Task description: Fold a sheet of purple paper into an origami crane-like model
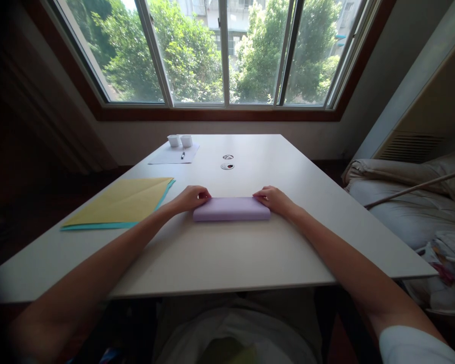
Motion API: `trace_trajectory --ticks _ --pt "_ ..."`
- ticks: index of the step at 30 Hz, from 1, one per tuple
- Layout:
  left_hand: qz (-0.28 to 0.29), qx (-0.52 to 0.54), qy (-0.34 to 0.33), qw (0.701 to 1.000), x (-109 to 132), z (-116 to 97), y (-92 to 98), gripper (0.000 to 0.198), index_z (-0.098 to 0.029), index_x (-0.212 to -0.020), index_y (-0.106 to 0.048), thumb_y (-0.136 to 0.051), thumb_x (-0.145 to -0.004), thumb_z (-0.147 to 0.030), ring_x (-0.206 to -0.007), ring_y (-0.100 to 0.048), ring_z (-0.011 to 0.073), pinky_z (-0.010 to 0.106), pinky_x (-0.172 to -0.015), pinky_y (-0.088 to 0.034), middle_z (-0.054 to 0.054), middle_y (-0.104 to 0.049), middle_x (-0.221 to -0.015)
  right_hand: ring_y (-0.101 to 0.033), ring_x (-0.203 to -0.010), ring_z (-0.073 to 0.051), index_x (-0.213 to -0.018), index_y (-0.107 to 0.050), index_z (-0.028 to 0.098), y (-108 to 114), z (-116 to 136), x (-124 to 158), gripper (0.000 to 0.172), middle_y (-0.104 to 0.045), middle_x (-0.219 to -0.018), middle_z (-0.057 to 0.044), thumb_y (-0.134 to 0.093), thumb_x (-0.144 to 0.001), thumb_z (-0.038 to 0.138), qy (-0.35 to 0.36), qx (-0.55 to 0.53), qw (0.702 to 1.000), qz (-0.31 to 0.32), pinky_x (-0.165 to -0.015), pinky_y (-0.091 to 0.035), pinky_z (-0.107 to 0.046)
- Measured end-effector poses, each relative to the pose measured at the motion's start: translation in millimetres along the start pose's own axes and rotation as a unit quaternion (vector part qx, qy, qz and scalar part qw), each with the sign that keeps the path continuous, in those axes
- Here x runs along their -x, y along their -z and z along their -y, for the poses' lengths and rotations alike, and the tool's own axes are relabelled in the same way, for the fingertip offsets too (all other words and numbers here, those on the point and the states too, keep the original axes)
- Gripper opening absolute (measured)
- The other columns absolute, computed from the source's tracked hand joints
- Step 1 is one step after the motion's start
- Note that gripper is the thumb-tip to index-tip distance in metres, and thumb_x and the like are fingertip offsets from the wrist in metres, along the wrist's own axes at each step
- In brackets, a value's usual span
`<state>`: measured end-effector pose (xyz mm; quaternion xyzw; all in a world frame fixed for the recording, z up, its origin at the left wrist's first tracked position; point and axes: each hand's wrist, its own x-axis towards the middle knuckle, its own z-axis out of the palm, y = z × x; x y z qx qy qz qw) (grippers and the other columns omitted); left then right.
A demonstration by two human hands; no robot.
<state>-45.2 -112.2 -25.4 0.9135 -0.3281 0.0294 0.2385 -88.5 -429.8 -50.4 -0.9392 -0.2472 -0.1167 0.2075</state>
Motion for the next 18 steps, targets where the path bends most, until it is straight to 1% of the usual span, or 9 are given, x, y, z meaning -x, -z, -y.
trace_trajectory --ticks 4,6,9,11,14,18 --pt "0.021 -0.021 -0.012 0.999 -1.0 -0.4 1.1 0.022 -0.015 -0.081 -0.069 -0.049 -0.071 -0.015 -0.063 -0.055 0.0131 0.022 -0.062 -0.042 0.002 -0.061 -0.069 -0.057 -0.085 -0.019 -0.1 -0.069 0.021 -1.6 -2.2 -1.2 0.028 -0.064 -0.092 -0.009 -0.046 -0.086 0.03 -0.006 0.028 0.999 0.021 -0.08 -0.046 -0.031" --pt "0.033 -0.03 -0.019 0.999 -1.5 0.0 1.3 0.025 -0.016 -0.087 -0.069 -0.048 -0.073 -0.015 -0.064 -0.054 0.0128 0.022 -0.063 -0.042 0.002 -0.06 -0.069 -0.056 -0.089 -0.02 -0.104 -0.067 0.023 -2.6 -0.8 -2.5 0.028 -0.061 -0.097 -0.009 -0.046 -0.086 0.029 -0.014 0.051 0.998 0.031 -0.082 -0.045 -0.032" --pt "0.057 -0.049 -0.034 0.997 -1.8 0.9 1.5 0.031 -0.019 -0.095 -0.07 -0.046 -0.076 -0.015 -0.069 -0.055 0.0126 0.021 -0.067 -0.043 0.003 -0.06 -0.077 -0.053 -0.097 -0.022 -0.114 -0.061 0.032 -3.5 3.9 -4.4 0.033 -0.057 -0.11 -0.008 -0.045 -0.086 0.024 -0.019 0.106 0.993 0.043 -0.086 -0.041 -0.038" --pt "0.076 -0.057 -0.041 0.995 -2.0 1.3 2.2 0.034 -0.021 -0.099 -0.07 -0.044 -0.077 -0.015 -0.073 -0.056 0.0129 0.021 -0.07 -0.044 0.004 -0.06 -0.083 -0.05 -0.099 -0.022 -0.117 -0.058 0.037 -3.4 6.5 -5.0 0.038 -0.055 -0.114 -0.007 -0.042 -0.087 0.02 -0.002 0.126 0.99 0.062 -0.088 -0.038 -0.041" --pt "0.098 -0.067 -0.039 0.992 -2.6 1.4 3.9 0.035 -0.022 -0.102 -0.069 -0.044 -0.079 -0.016 -0.076 -0.056 0.0135 0.022 -0.073 -0.044 0.004 -0.06 -0.086 -0.049 -0.096 -0.021 -0.117 -0.057 0.039 -2.6 6.4 -5.2 0.041 -0.056 -0.11 -0.007 -0.037 -0.088 0.017 0.029 0.116 0.988 0.096 -0.086 -0.037 -0.039" --pt "0.114 -0.082 -0.033 0.99 -4.0 1.6 5.7 0.035 -0.022 -0.102 -0.069 -0.044 -0.079 -0.015 -0.077 -0.057 0.0137 0.022 -0.074 -0.045 0.005 -0.06 -0.09 -0.046 -0.095 -0.02 -0.119 -0.056 0.038 -0.6 1.5 -6.5 0.041 -0.055 -0.108 -0.007 -0.038 -0.089 0.018 0.044 0.091 0.988 0.114 -0.085 -0.037 -0.036"
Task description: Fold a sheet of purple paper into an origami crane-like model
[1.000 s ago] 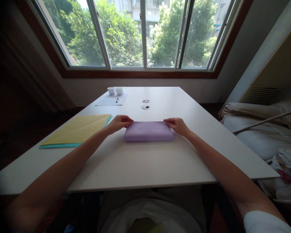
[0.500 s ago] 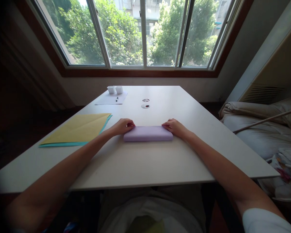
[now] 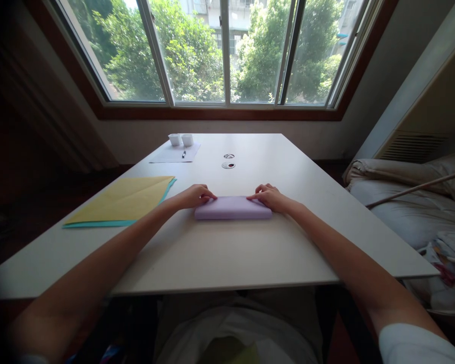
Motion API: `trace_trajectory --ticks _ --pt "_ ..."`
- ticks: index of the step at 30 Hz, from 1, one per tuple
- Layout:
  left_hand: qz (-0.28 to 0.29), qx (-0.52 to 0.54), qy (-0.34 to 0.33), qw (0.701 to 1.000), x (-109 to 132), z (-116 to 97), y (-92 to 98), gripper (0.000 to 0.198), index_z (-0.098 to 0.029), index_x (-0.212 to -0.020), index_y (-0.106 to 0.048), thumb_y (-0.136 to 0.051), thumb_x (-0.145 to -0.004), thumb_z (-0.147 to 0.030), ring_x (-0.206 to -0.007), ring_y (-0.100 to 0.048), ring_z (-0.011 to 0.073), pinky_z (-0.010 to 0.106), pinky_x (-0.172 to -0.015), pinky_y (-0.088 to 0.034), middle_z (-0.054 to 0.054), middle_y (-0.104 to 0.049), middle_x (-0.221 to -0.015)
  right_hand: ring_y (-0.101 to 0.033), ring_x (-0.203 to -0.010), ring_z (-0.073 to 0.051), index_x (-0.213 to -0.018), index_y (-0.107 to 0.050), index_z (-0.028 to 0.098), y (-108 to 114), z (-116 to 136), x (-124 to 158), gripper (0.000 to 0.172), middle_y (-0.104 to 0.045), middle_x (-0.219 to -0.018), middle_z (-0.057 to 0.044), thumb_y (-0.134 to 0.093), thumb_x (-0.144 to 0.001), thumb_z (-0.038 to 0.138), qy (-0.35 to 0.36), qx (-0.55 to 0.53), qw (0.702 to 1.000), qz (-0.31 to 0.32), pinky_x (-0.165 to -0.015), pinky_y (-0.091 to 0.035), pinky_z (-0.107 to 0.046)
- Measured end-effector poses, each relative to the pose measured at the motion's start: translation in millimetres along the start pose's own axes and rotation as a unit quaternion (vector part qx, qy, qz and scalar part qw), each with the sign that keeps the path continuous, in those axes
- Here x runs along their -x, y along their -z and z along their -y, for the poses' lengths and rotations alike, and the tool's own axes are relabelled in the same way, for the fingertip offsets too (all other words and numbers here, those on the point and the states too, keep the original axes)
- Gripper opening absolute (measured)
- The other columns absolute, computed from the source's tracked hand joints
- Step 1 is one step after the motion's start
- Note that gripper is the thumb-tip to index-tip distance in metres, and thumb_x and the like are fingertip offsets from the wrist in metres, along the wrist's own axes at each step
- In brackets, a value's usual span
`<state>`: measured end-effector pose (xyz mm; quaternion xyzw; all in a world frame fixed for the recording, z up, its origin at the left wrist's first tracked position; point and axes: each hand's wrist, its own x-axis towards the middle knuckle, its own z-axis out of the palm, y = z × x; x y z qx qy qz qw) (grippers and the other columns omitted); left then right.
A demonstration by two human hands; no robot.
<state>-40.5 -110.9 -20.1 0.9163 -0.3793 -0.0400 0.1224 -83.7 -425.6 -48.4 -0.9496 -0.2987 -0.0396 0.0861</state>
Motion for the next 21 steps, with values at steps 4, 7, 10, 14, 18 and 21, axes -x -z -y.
trace_trajectory --ticks 4,7,10,14,18,21 --pt "-0.022 -0.021 -0.033 0.999 -3 -2 1.7 0.03 -0.022 -0.097 -0.07 -0.049 -0.077 -0.017 -0.082 -0.058 0.0148 0.023 -0.078 -0.045 0.007 -0.058 -0.096 -0.045 -0.092 -0.02 -0.121 -0.053 0.039 4 -4 -2 0.042 -0.055 -0.105 -0.007 -0.041 -0.087 0.017 0.016 -0.001 0.999 0.029 -0.084 -0.036 -0.035" --pt "-0.014 -0.062 -0.039 0.997 -6 -9 3.8 0.026 -0.02 -0.093 -0.071 -0.05 -0.076 -0.019 -0.079 -0.059 0.0147 0.022 -0.075 -0.045 0.007 -0.06 -0.094 -0.045 -0.089 -0.02 -0.123 -0.051 0.041 10 -6 -4 0.044 -0.057 -0.098 -0.006 -0.042 -0.086 0.017 0.027 0.003 0.998 0.055 -0.083 -0.036 -0.035" --pt "-0.003 -0.093 -0.027 0.995 -9 -19 4.9 0.024 -0.018 -0.086 -0.07 -0.049 -0.078 -0.023 -0.076 -0.06 0.0156 0.022 -0.07 -0.045 0.006 -0.065 -0.086 -0.046 -0.086 -0.019 -0.122 -0.052 0.039 16 -5 -7 0.044 -0.058 -0.096 -0.007 -0.042 -0.086 0.016 0.038 0.001 0.997 0.071 -0.079 -0.037 -0.032" --pt "-0.009 -0.114 0.001 0.993 -14 -30 2.4 0.026 -0.017 -0.079 -0.069 -0.048 -0.081 -0.032 -0.073 -0.061 0.018 0.025 -0.065 -0.044 0.007 -0.067 -0.079 -0.047 -0.086 -0.019 -0.115 -0.061 0.033 25 5 -11 0.035 -0.06 -0.095 -0.008 -0.045 -0.086 0.019 0.05 0.01 0.996 0.069 -0.075 -0.037 -0.029" --pt "-0.018 -0.139 0.037 0.989 -17 -40 -1.4 0.033 -0.016 -0.077 -0.068 -0.047 -0.082 -0.041 -0.072 -0.062 0.0199 0.026 -0.063 -0.043 0.01 -0.067 -0.078 -0.05 -0.086 -0.02 -0.096 -0.07 0.025 33 25 -20 0.026 -0.065 -0.087 -0.008 -0.046 -0.088 0.03 0.056 0.068 0.995 0.053 -0.072 -0.036 -0.028" --pt "-0.028 -0.156 0.06 0.986 -17 -47 -3.6 0.036 -0.015 -0.077 -0.068 -0.047 -0.082 -0.044 -0.074 -0.062 0.0212 0.027 -0.063 -0.044 0.011 -0.067 -0.079 -0.052 -0.084 -0.02 -0.074 -0.069 0.017 33 42 -28 0.034 -0.066 -0.08 -0.009 -0.043 -0.09 0.033 0.055 0.129 0.989 0.037 -0.069 -0.034 -0.029"
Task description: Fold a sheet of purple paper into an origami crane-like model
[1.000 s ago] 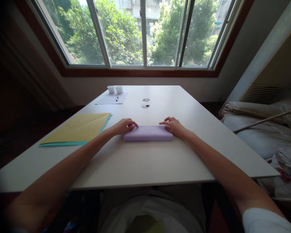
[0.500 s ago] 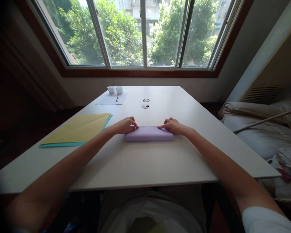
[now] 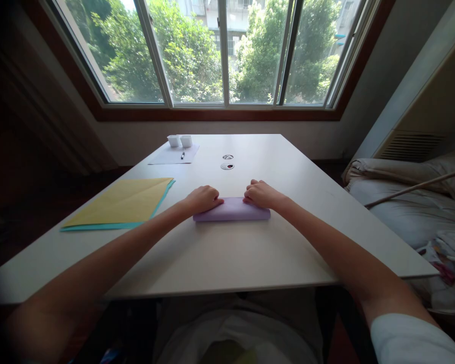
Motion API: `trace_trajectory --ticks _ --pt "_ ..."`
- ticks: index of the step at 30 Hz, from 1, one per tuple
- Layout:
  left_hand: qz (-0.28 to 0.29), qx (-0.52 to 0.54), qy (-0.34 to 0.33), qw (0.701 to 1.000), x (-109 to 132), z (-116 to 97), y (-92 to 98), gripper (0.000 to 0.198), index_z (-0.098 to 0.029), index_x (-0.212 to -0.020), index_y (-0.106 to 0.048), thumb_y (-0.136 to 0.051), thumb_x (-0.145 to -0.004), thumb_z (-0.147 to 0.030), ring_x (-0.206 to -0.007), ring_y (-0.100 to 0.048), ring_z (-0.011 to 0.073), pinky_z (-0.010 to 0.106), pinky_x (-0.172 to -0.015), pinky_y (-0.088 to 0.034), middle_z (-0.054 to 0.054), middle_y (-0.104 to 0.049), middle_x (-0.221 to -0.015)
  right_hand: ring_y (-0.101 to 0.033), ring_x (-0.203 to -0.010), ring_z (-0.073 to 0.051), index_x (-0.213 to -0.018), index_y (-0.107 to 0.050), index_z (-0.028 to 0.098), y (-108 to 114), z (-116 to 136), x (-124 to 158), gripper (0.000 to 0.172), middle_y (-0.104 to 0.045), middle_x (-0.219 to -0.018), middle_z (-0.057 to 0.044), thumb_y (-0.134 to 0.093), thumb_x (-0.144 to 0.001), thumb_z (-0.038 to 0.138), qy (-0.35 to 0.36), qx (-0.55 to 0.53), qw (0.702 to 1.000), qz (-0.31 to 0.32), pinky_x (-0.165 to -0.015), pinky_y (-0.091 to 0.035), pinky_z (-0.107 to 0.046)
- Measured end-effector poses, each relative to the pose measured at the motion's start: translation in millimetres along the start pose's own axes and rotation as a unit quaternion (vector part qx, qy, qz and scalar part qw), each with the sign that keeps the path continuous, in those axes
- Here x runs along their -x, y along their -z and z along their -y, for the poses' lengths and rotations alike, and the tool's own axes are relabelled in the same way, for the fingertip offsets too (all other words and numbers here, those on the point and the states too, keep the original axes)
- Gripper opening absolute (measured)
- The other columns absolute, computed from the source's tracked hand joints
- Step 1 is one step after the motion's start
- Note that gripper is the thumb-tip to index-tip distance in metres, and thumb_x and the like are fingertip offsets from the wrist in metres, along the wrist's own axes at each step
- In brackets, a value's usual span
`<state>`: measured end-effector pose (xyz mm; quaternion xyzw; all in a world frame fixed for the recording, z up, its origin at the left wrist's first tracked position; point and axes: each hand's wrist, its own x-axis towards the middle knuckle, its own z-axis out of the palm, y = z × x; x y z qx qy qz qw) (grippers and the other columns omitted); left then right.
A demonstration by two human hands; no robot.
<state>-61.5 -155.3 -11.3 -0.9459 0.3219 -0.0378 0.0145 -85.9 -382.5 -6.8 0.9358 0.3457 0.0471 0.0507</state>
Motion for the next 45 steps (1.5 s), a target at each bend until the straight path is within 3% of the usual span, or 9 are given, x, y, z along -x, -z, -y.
trace_trajectory --ticks 8,19,26,34,45 --pt "-0.014 -0.014 0.035 0.999 7 -9 -3.0 0.041 -0.015 -0.082 -0.066 -0.042 -0.084 -0.048 -0.08 -0.063 0.0239 0.03 -0.066 -0.046 0.012 -0.066 -0.086 -0.054 -0.083 -0.021 -0.071 -0.066 0.014 -10 20 -5 0.045 -0.068 -0.076 -0.01 -0.037 -0.091 0.043 -0.066 0.057 0.995 -0.044 -0.066 -0.034 -0.029" --pt "-0.023 -0.021 0.041 0.999 16 -13 -6.5 0.059 -0.014 -0.088 -0.065 -0.037 -0.079 -0.065 -0.081 -0.062 0.0246 0.03 -0.066 -0.046 0.013 -0.064 -0.093 -0.055 -0.085 -0.023 -0.08 -0.066 0.013 -7 29 9 0.052 -0.067 -0.083 -0.011 -0.036 -0.087 0.055 -0.085 0.065 0.993 -0.039 -0.066 -0.037 -0.03" --pt "-0.006 -0.027 0.071 0.997 6 -20 -1.7 0.048 -0.015 -0.091 -0.066 -0.033 -0.088 -0.049 -0.085 -0.063 0.0256 0.032 -0.067 -0.046 0.013 -0.066 -0.09 -0.056 -0.085 -0.023 -0.078 -0.067 0.013 -9 30 -3 0.045 -0.068 -0.082 -0.012 -0.037 -0.09 0.044 -0.104 0.071 0.991 -0.036 -0.065 -0.039 -0.029" --pt "-0.005 -0.036 0.084 0.996 -2 -33 -1.6 0.05 -0.012 -0.094 -0.067 -0.035 -0.087 -0.05 -0.086 -0.063 0.0281 0.032 -0.066 -0.046 0.017 -0.066 -0.089 -0.058 -0.084 -0.025 -0.079 -0.068 0.011 -9 36 -15 0.053 -0.068 -0.08 -0.015 -0.036 -0.088 0.052 -0.118 0.087 0.989 -0.033 -0.063 -0.039 -0.03" --pt "0.003 -0.017 0.069 0.998 26 -20 -2.8 0.068 -0.015 -0.091 -0.065 -0.034 -0.074 -0.073 -0.079 -0.061 0.0259 0.033 -0.064 -0.045 0.012 -0.06 -0.096 -0.056 -0.084 -0.024 -0.083 -0.066 0.012 -2 41 9 0.071 -0.065 -0.087 -0.016 -0.027 -0.078 0.072 -0.107 0.074 0.991 -0.016 -0.063 -0.038 -0.031"
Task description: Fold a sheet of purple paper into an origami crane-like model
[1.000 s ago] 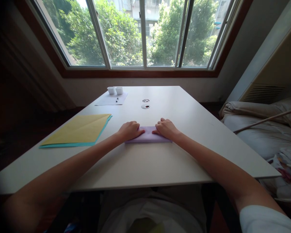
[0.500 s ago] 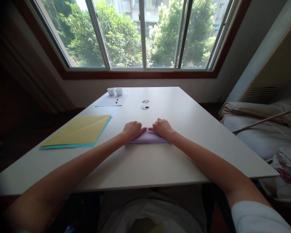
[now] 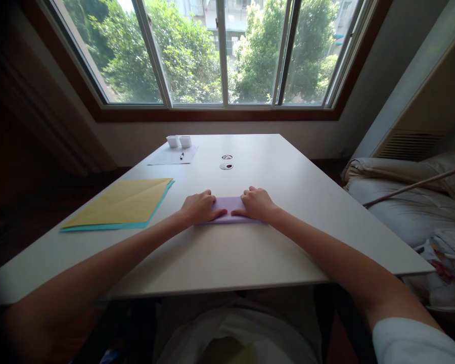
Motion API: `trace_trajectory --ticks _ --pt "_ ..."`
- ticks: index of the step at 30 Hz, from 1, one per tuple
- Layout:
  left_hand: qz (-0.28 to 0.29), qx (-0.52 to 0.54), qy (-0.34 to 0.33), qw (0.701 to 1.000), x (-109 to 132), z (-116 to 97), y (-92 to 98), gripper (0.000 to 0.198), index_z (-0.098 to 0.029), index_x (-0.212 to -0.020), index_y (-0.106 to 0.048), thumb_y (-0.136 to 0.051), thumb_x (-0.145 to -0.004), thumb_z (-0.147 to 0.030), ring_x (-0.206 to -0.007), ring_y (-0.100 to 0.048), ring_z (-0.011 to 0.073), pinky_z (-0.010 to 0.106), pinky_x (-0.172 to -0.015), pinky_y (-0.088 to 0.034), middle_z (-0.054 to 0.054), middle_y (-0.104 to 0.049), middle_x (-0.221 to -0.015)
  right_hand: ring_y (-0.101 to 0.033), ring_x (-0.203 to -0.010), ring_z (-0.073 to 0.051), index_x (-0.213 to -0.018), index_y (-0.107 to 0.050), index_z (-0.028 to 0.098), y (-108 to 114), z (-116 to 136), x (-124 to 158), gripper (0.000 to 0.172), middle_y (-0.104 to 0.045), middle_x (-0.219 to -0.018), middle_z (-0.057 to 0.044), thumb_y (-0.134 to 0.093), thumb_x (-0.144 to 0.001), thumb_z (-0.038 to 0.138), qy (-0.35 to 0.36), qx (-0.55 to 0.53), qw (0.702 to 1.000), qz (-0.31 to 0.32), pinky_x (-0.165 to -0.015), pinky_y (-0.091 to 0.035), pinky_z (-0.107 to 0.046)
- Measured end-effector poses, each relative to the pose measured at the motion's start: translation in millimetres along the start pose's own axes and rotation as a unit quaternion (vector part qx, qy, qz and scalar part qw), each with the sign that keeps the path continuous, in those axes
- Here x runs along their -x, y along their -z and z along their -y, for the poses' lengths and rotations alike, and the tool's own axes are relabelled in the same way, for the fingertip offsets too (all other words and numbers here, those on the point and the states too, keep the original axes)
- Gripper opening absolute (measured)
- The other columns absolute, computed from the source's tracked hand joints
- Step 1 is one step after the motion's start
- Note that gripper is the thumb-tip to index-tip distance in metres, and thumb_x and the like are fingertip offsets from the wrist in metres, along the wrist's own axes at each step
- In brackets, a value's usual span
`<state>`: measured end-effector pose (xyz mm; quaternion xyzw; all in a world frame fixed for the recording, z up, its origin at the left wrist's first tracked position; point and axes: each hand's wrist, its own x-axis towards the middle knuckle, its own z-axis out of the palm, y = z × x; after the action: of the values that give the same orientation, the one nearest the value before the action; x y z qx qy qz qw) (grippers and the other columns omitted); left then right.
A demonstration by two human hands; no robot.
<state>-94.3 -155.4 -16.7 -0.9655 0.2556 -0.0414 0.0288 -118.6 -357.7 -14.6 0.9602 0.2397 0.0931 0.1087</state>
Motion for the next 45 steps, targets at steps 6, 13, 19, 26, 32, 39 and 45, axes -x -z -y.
trace_trajectory --ticks 6,13,19,26,32,39,45 --pt "0.026 -0.004 -0.004 1.0 9 -1 8.8 0.078 -0.016 -0.093 -0.065 -0.034 -0.064 -0.082 -0.085 -0.06 0.0269 0.032 -0.069 -0.044 0.013 -0.057 -0.099 -0.055 -0.085 -0.027 -0.085 -0.067 0.012 7 5 3 0.077 -0.065 -0.088 -0.018 -0.03 -0.072 0.078 0.003 0.006 1.0 0.023 -0.062 -0.04 -0.032" --pt "0.034 -0.008 -0.015 0.999 13 -2 11.4 0.081 -0.019 -0.1 -0.063 -0.04 -0.058 -0.084 -0.089 -0.057 0.0283 0.033 -0.069 -0.044 0.013 -0.056 -0.099 -0.056 -0.083 -0.027 -0.084 -0.067 0.013 8 6 3 0.079 -0.064 -0.088 -0.017 -0.035 -0.064 0.082 -0.004 0.002 0.999 0.038 -0.062 -0.041 -0.032" --pt "0.044 -0.016 -0.024 0.999 10 -1 11.7 0.077 -0.017 -0.096 -0.064 -0.042 -0.06 -0.082 -0.089 -0.057 0.0277 0.033 -0.07 -0.044 0.013 -0.056 -0.1 -0.056 -0.086 -0.027 -0.087 -0.066 0.014 10 4 3 0.08 -0.063 -0.092 -0.017 -0.039 -0.059 0.084 -0.012 -0.018 0.998 0.06 -0.062 -0.041 -0.031" --pt "0.12 -0.013 -0.056 0.991 3 10 24.7 0.079 -0.022 -0.104 -0.062 -0.046 -0.055 -0.082 -0.089 -0.058 0.0272 0.033 -0.071 -0.044 0.012 -0.056 -0.104 -0.056 -0.096 -0.027 -0.111 -0.06 0.021 12 -18 4 0.082 -0.058 -0.113 -0.012 -0.05 -0.055 0.08 0.004 -0.094 0.987 0.127 -0.066 -0.043 -0.03" --pt "0.153 0.027 -0.067 0.986 0 32 25.4 0.097 -0.03 -0.126 -0.048 -0.05 -0.046 -0.084 -0.099 -0.055 0.0298 0.036 -0.076 -0.044 0.011 -0.05 -0.117 -0.047 -0.112 -0.032 -0.136 -0.038 0.025 2 -44 8 0.097 -0.039 -0.135 -0.012 -0.063 -0.054 0.069 0.026 -0.18 0.965 0.187 -0.088 -0.041 -0.038" --pt "0.208 0.06 -0.076 0.973 -3 53 26.3 0.099 -0.038 -0.134 -0.036 -0.059 -0.046 -0.077 -0.106 -0.05 0.0321 0.04 -0.087 -0.04 0.01 -0.041 -0.124 -0.03 -0.126 -0.038 -0.142 -0.023 0.027 -1 -63 0 0.111 -0.023 -0.143 -0.011 -0.072 -0.048 0.061 0.054 -0.247 0.925 0.282 -0.101 -0.031 -0.046" --pt "0.253 0.104 -0.084 0.958 -8 70 23.1 0.107 -0.042 -0.136 -0.029 -0.068 -0.041 -0.07 -0.116 -0.04 0.0351 0.043 -0.096 -0.032 0.009 -0.037 -0.125 -0.03 -0.127 -0.037 -0.142 -0.021 0.029 -1 -73 -6 0.117 -0.021 -0.144 -0.01 -0.079 -0.042 0.051 0.076 -0.282 0.903 0.316 -0.101 -0.033 -0.044"
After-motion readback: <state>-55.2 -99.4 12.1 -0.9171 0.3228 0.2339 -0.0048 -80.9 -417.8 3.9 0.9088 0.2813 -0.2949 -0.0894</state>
